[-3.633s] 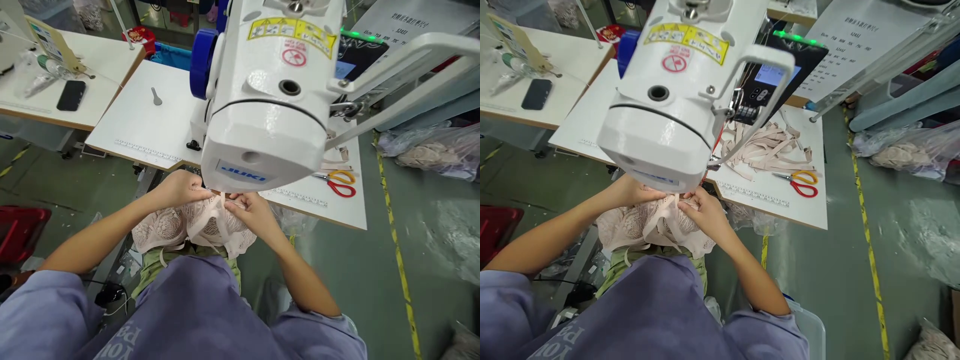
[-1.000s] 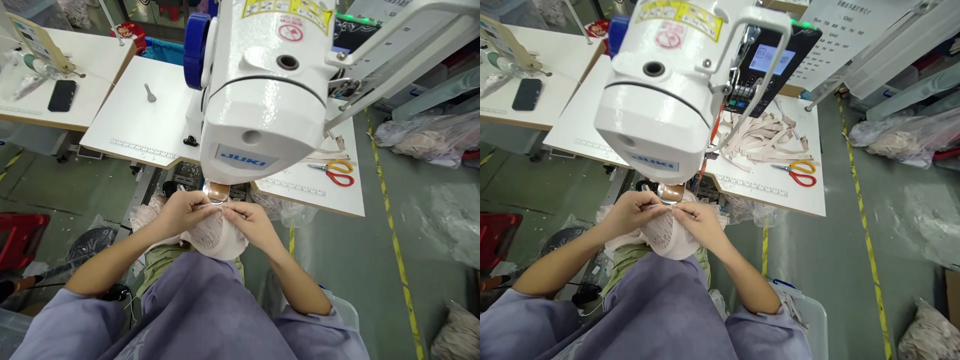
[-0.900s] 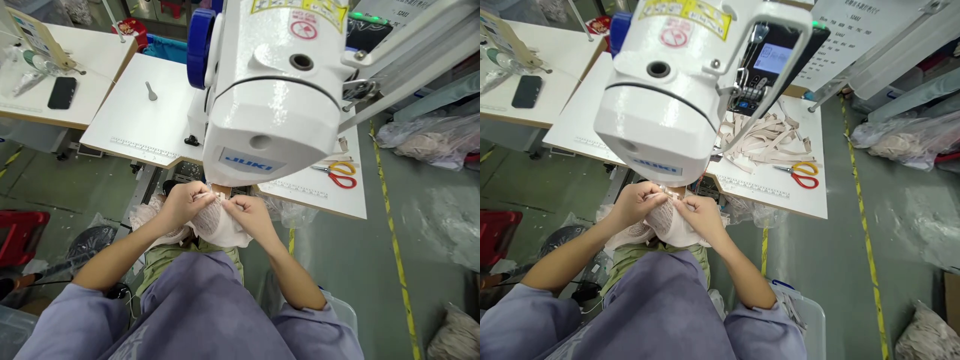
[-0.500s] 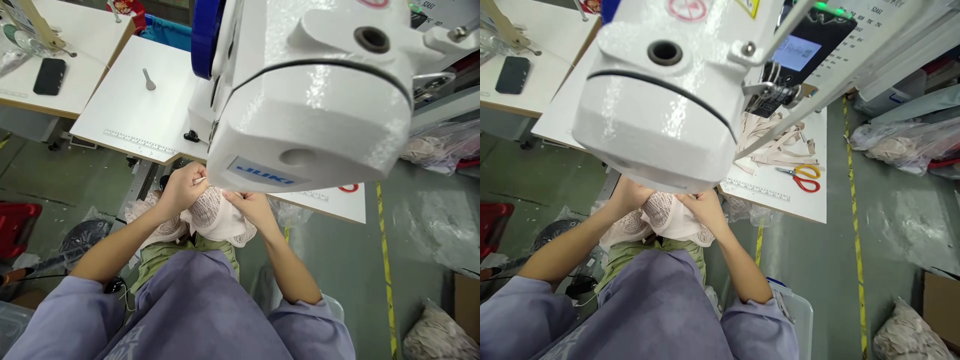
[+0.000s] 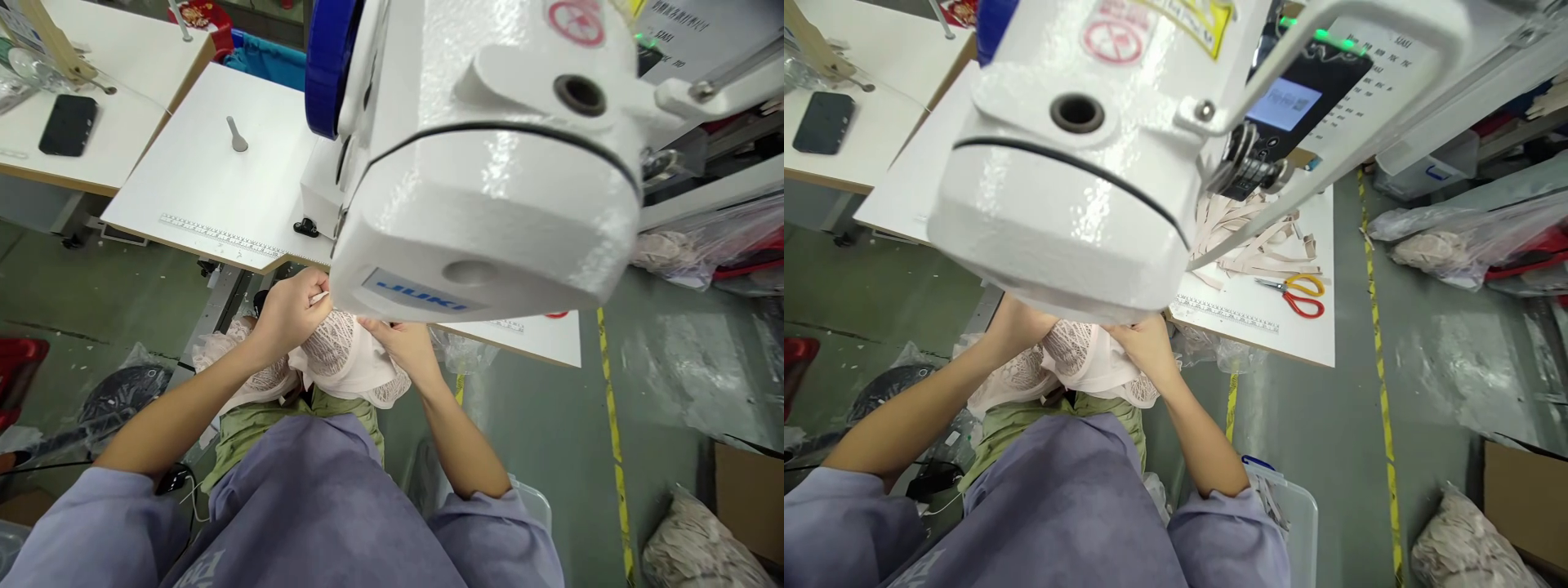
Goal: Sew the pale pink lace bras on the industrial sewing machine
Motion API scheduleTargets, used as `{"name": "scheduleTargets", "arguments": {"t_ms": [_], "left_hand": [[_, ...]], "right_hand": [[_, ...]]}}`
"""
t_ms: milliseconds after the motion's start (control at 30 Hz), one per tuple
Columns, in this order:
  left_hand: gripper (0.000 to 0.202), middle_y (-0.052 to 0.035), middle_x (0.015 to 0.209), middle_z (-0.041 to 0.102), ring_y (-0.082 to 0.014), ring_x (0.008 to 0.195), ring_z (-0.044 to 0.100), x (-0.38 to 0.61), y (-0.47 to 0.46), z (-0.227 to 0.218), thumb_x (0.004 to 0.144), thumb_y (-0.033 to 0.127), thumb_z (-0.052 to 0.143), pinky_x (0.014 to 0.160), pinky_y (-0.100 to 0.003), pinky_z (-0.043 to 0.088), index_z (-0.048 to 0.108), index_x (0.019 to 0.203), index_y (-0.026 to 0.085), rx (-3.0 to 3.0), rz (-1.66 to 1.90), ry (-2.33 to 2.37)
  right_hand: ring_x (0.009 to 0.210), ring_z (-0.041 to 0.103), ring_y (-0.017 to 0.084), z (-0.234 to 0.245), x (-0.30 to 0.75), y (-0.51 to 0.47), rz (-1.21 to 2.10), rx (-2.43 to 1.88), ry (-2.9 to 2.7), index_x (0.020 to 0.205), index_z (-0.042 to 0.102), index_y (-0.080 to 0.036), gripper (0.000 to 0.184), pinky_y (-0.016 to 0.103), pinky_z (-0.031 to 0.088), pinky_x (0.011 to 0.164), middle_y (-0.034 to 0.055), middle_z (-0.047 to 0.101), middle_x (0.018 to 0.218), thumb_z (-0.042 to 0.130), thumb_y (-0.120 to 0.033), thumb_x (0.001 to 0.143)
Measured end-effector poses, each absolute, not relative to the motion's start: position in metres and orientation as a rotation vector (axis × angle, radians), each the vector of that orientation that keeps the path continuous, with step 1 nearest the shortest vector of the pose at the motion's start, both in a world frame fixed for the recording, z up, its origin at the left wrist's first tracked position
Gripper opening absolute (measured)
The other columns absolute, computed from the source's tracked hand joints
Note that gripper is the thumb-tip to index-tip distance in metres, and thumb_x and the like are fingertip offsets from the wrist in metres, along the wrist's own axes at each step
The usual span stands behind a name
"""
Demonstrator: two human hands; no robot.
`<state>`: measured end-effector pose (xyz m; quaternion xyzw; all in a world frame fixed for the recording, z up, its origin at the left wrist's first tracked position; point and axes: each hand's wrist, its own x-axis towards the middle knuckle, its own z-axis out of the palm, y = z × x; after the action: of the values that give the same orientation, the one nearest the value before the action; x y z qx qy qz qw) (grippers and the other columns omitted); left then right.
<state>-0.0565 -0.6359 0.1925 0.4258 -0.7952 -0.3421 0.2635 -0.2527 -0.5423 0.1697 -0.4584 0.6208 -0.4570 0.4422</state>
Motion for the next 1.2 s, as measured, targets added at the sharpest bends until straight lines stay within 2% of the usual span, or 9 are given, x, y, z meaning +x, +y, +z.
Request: {"name": "scheduleTargets", "arguments": {"t_ms": [367, 467, 567, 667, 800, 867, 933, 1033, 1200], "left_hand": [[0.009, 0.0, 0.063, 0.058, -0.0199, 0.069, 0.061, -0.049, -0.637, 0.195, 0.086, 0.029, 0.059, 0.063, -0.03, 0.047, 0.061, 0.087, 0.02, 1.219, -1.007, -2.128], [0.02, -0.0048, 0.081, 0.068, -0.0186, 0.072, 0.063, -0.046, -0.631, 0.188, 0.091, 0.034, 0.057, 0.06, -0.027, 0.047, 0.063, 0.103, 0.019, 1.287, -1.076, -2.088], [0.04, -0.0137, 0.123, 0.067, -0.025, 0.109, 0.066, -0.035, -0.616, 0.172, 0.096, 0.042, 0.054, 0.084, -0.033, 0.055, 0.054, 0.129, 0.019, 1.292, -1.102, -1.977], [0.06, -0.0176, 0.152, 0.046, -0.0297, 0.14, 0.049, -0.016, -0.59, 0.144, 0.097, 0.051, 0.053, 0.115, -0.046, 0.043, 0.038, 0.148, 0.021, 1.225, -1.079, -1.899], [0.1, -0.0191, 0.168, 0.019, -0.0399, 0.155, 0.022, 0.003, -0.546, 0.099, 0.083, 0.068, 0.065, 0.124, -0.059, 0.029, 0.018, 0.16, 0.025, 1.063, -1.029, -2.064], [0.11, -0.0201, 0.169, 0.014, -0.043, 0.156, 0.017, 0.003, -0.528, 0.073, 0.078, 0.062, 0.073, 0.123, -0.062, 0.029, 0.012, 0.161, 0.027, 1.124, -0.967, -2.174], [0.097, -0.0203, 0.167, 0.022, -0.0407, 0.155, 0.025, 0.001, -0.518, 0.048, 0.084, 0.048, 0.07, 0.12, -0.061, 0.036, 0.013, 0.161, 0.028, 1.268, -0.891, -2.173], [0.064, -0.0209, 0.154, 0.047, -0.0366, 0.144, 0.046, 0.002, -0.523, 0.02, 0.092, 0.03, 0.051, 0.113, -0.057, 0.046, 0.035, 0.153, 0.019, 1.404, -0.788, -2.13], [0.038, -0.0146, 0.123, 0.072, -0.0287, 0.119, 0.067, 0.034, -0.564, 0.023, 0.091, 0.025, 0.043, 0.105, -0.046, 0.053, 0.067, 0.119, 0.015, 1.347, -0.791, -2.253]], "right_hand": [[0.102, 0.071, 0.029, 0.16, -0.255, -0.542, -1.139, -1.116, 1.534, 0.084, 0.078, -0.024, 0.036, 0.039, 0.055, 0.089, 0.0043, 0.079, 0.099, 0.075, -0.059, 0.079], [0.1, 0.07, 0.028, 0.155, -0.257, -0.541, -1.149, -1.104, 1.516, 0.081, 0.076, -0.023, 0.034, 0.036, 0.055, 0.085, 0.0038, 0.078, 0.091, 0.075, -0.057, 0.08], [0.082, 0.066, 0.024, 0.151, -0.259, -0.539, -1.129, -1.077, 1.582, 0.073, 0.071, -0.021, 0.036, 0.033, 0.052, 0.074, 0.002, 0.07, 0.074, 0.074, -0.056, 0.079], [0.065, 0.055, 0.017, 0.15, -0.262, -0.536, -1.097, -1.068, 1.619, 0.064, 0.062, -0.02, 0.042, 0.029, 0.046, 0.061, -0.0004, 0.059, 0.064, 0.072, -0.058, 0.08], [0.06, 0.043, 0.013, 0.148, -0.261, -0.532, -1.128, -1.093, 1.593, 0.063, 0.056, -0.02, 0.047, 0.026, 0.036, 0.054, -0.0023, 0.048, 0.063, 0.068, -0.061, 0.084], [0.058, 0.039, 0.012, 0.146, -0.258, -0.529, -1.146, -1.1, 1.555, 0.068, 0.055, -0.021, 0.046, 0.026, 0.033, 0.053, -0.0031, 0.045, 0.063, 0.065, -0.061, 0.086], [0.057, 0.037, 0.012, 0.145, -0.255, -0.524, -1.147, -1.11, 1.525, 0.068, 0.053, -0.021, 0.047, 0.025, 0.03, 0.052, -0.004, 0.042, 0.061, 0.062, -0.063, 0.088], [0.056, 0.035, 0.012, 0.15, -0.255, -0.51, -1.125, -1.105, 1.536, 0.064, 0.046, -0.021, 0.052, 0.025, 0.029, 0.053, -0.0045, 0.038, 0.059, 0.059, -0.065, 0.089], [0.055, 0.037, 0.012, 0.166, -0.28, -0.457, -0.916, -1.108, 1.54, 0.064, 0.052, -0.02, 0.054, 0.025, 0.03, 0.052, -0.0034, 0.043, 0.06, 0.061, -0.068, 0.086]]}}
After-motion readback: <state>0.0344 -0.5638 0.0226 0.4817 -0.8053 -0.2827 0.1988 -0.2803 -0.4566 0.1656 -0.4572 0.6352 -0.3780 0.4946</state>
